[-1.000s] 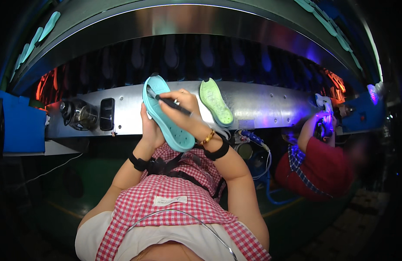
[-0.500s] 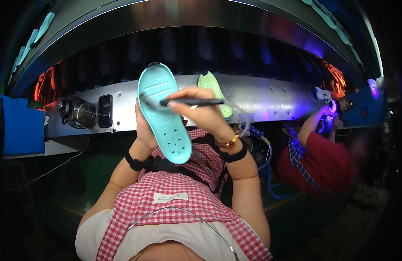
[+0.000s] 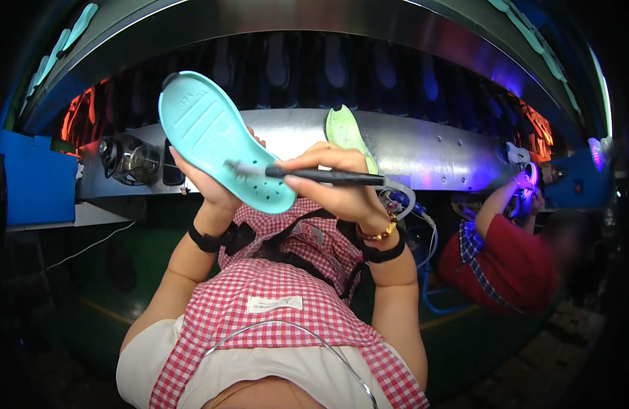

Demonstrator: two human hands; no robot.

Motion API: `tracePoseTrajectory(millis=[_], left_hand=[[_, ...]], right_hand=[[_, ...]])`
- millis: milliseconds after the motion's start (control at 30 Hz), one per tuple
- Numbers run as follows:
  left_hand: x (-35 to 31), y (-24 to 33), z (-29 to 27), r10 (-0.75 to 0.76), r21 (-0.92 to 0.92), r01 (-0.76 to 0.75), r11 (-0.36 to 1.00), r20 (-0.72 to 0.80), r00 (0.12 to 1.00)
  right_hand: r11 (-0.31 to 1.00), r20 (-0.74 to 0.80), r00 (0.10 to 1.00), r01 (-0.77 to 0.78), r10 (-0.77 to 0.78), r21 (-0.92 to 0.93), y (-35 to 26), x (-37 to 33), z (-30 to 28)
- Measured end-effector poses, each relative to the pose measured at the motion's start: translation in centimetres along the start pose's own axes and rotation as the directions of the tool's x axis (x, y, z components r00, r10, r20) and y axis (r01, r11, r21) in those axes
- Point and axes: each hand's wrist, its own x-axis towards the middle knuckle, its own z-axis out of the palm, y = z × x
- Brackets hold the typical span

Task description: Apply adhesive to shoe soles using a specialized brush tool.

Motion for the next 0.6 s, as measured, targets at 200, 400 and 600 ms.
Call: tracePoseTrajectory(millis=[200, 400, 600], left_hand=[[0.6, 1.6, -0.4, 0.115, -0.021, -0.114, 0.993, 0.254, 0.96], [0.7, 2.7, -0.2, 0.141, -0.012, -0.144, 0.99, 0.3, 0.944], [-0.4, 2.9, 1.4, 0.07, -0.069, -0.057, 0.996, 0.201, 0.977]], right_hand=[[0.988, 0.227, 0.963, 0.131, -0.147, 0.083, -0.2, -0.6, -0.2], [0.993, 0.16, 0.983, 0.102, -0.092, -0.057, 0.5, -0.9, -0.3], [0.855, -0.031, 0.991, -0.098, 0.132, 0.509, 2.4, -1.2, 0.3]])
